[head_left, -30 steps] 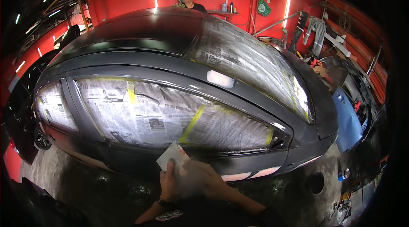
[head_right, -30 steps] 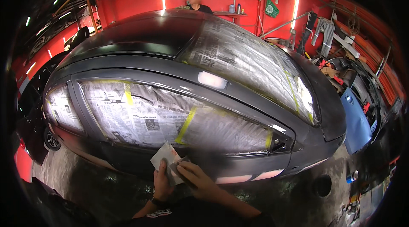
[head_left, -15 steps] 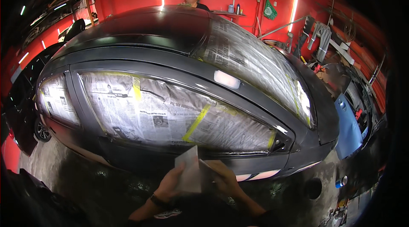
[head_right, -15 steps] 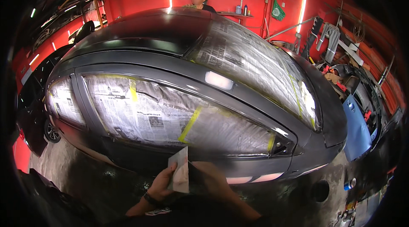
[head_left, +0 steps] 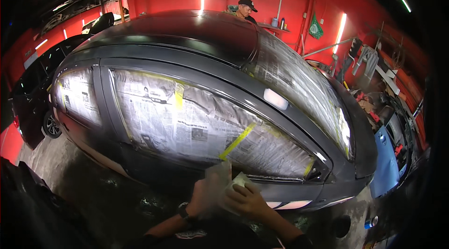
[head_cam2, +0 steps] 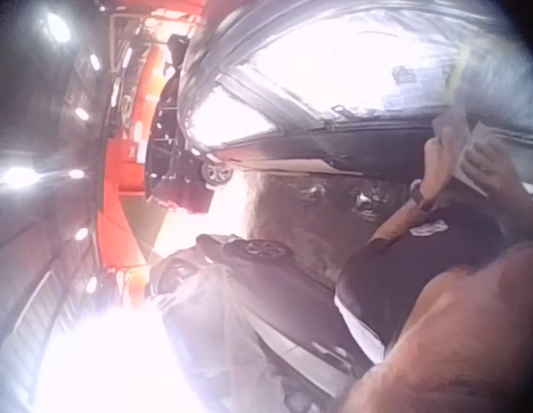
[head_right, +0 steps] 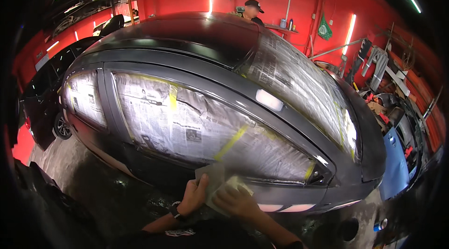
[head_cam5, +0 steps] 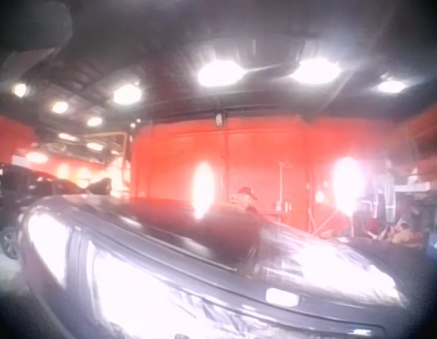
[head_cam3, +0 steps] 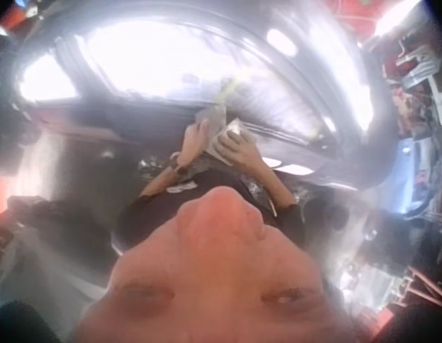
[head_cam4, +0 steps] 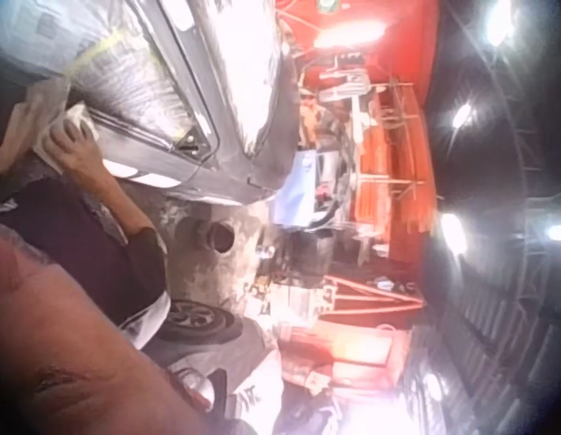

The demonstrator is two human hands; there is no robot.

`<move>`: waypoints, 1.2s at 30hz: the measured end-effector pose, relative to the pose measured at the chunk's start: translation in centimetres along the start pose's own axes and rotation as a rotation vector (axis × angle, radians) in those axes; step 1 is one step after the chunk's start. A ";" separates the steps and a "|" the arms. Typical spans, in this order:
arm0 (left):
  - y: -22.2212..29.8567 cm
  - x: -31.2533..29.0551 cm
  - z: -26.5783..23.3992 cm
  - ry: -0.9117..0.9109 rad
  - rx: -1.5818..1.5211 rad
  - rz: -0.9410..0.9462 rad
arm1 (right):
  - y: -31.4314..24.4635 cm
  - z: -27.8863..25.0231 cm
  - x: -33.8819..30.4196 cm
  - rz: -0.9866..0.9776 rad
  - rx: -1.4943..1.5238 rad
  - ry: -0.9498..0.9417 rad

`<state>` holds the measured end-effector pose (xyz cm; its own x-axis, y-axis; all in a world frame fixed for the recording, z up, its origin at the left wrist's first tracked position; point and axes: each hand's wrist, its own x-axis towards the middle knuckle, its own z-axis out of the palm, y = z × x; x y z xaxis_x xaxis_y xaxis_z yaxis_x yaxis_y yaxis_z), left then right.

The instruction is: The person sands the front bumper of a car using sandpaper. They dip the sandpaper into a bucket of water and continue sanding the surface to smooth it out.

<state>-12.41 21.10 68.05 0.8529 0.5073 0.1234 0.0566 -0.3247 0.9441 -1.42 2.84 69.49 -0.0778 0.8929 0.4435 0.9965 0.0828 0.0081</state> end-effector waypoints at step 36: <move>-4.1 0.5 -1.5 -0.148 -1.048 -0.157 | -11.8 2.9 0.8 1.426 1.741 1.029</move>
<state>-13.01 23.83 64.71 0.9332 0.3594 0.0057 -0.2431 0.6196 0.7463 -13.36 3.84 67.18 0.8543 0.3673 -0.3679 -0.5139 0.4906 -0.7037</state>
